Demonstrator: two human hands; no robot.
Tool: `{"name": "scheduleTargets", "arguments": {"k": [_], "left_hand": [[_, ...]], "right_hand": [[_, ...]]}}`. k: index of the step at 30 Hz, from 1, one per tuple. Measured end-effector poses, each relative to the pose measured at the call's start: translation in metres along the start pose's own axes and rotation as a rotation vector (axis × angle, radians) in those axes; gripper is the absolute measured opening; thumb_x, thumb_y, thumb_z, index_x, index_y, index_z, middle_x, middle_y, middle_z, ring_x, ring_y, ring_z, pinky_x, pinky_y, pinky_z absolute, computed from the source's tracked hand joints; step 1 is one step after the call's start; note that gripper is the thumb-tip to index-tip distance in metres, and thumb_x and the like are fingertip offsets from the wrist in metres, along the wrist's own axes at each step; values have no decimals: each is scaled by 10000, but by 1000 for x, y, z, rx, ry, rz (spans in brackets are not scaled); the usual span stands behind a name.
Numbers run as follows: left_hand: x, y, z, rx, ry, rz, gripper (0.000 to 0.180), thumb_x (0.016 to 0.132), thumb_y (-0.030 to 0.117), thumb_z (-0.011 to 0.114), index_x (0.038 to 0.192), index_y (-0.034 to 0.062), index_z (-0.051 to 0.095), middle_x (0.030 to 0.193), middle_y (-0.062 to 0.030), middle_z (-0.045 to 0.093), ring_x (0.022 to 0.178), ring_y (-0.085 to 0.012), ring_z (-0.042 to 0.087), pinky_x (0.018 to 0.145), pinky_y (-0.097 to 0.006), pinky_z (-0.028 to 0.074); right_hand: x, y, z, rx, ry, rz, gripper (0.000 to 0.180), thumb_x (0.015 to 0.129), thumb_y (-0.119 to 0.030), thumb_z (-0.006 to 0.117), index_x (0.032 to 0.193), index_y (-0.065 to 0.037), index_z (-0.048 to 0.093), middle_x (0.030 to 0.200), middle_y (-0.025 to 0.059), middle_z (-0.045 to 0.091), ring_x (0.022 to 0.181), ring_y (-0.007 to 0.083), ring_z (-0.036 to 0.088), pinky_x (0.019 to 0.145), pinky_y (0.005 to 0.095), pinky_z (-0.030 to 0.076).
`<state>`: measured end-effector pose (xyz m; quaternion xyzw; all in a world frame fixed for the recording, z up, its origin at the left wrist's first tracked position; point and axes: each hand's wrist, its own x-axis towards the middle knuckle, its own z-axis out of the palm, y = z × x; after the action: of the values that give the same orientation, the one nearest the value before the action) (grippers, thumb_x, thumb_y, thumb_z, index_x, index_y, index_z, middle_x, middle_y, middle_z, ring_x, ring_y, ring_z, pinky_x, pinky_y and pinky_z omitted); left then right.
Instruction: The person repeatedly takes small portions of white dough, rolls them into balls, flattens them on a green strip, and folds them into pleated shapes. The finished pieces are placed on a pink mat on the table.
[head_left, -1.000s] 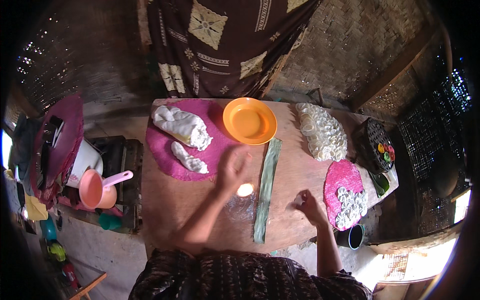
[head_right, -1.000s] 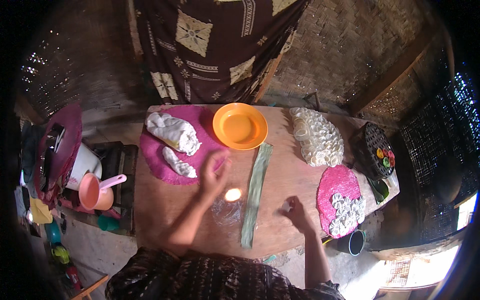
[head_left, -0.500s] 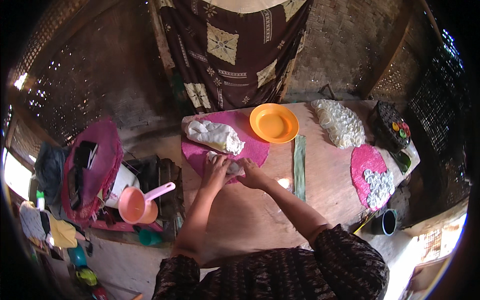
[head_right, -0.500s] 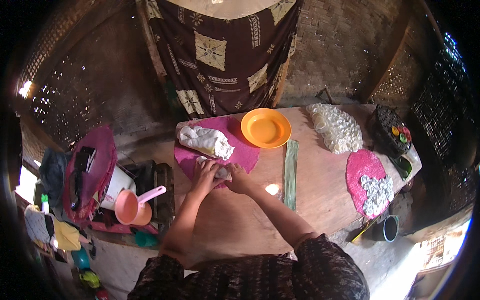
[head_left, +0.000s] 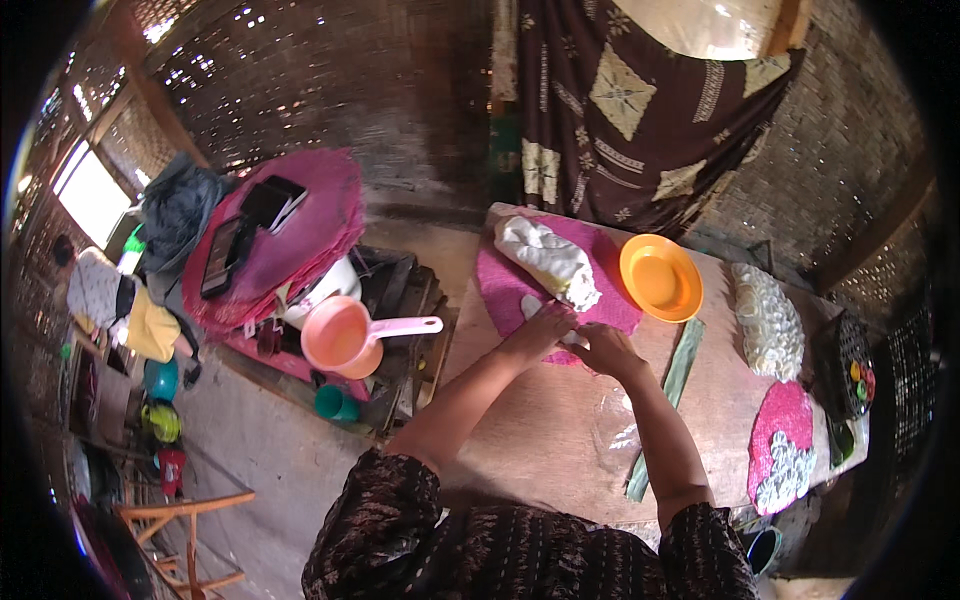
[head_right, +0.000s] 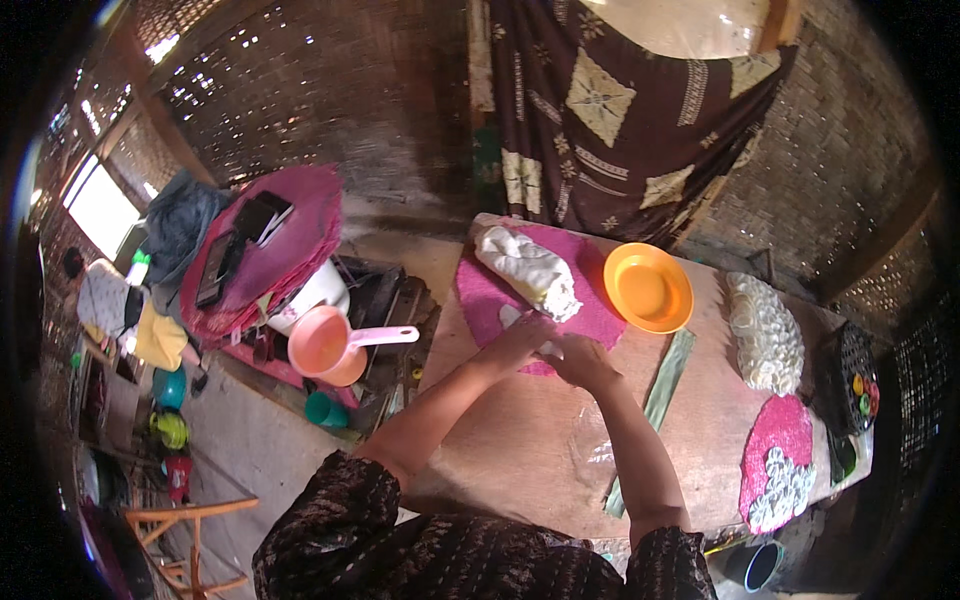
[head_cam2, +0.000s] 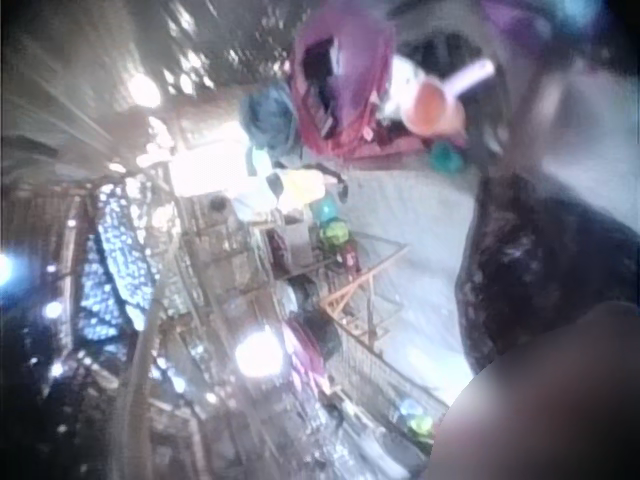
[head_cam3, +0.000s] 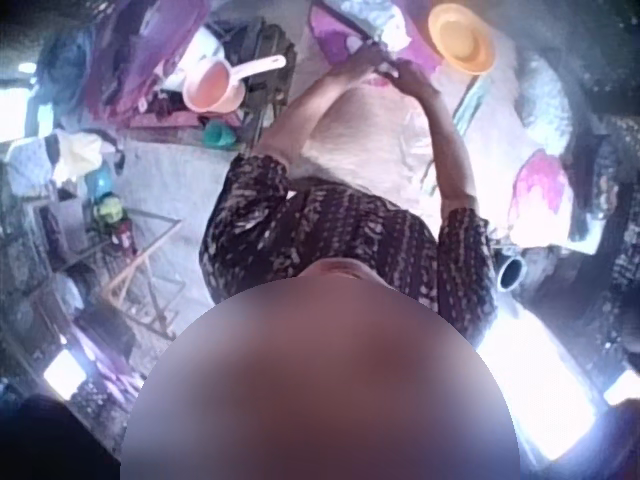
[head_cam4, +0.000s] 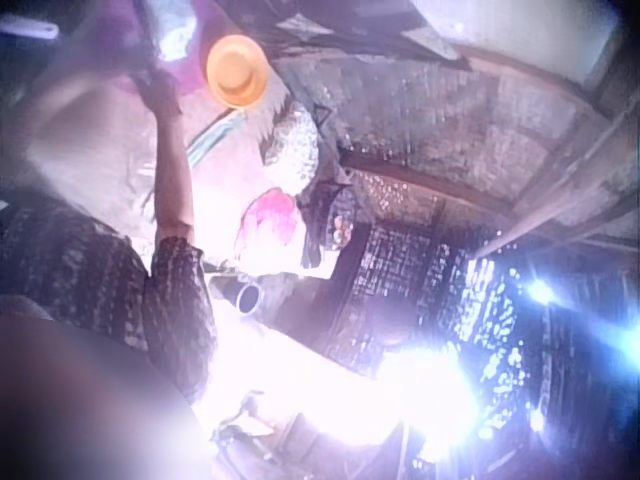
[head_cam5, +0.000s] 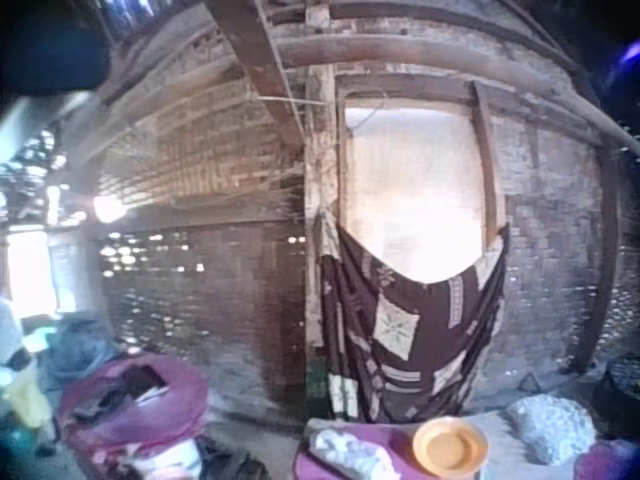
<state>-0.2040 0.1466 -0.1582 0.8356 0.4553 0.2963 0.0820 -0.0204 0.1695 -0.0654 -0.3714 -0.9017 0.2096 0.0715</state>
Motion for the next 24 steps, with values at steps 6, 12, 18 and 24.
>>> {"name": "scheduleTargets", "arguments": {"k": [6,12,18,24], "left_hand": [[-3,1,-7,348,-105,33,453,870,163,640,1281,19,516,1338,-88,519,1282,-279,456,1139,-472,292],[11,57,-29,40,101,-13,601,807,144,732,1335,48,462,1297,-166,485,1266,-318,443,1100,-448,347],[11,96,-55,-308,233,-251,365,894,63,637,1252,68,563,1053,-151,659,967,-252,669,798,-344,540],[-10,166,-36,-1045,237,-446,548,993,344,535,1455,109,357,1496,-117,408,1268,-232,527,923,-335,514]], "right_hand": [[-57,-27,-22,164,39,28,303,875,-334,647,968,-47,677,893,196,672,830,357,650,726,421,509],[-172,18,-60,1417,294,351,447,1023,-345,441,1223,36,564,1078,128,638,984,251,646,810,391,550],[-246,73,-74,1830,516,330,416,1017,-369,460,1212,-19,570,1175,153,629,1075,308,636,859,422,569],[-238,55,-54,1489,872,300,123,957,-137,576,1053,-62,587,1127,95,623,1061,235,620,893,356,518]]}}
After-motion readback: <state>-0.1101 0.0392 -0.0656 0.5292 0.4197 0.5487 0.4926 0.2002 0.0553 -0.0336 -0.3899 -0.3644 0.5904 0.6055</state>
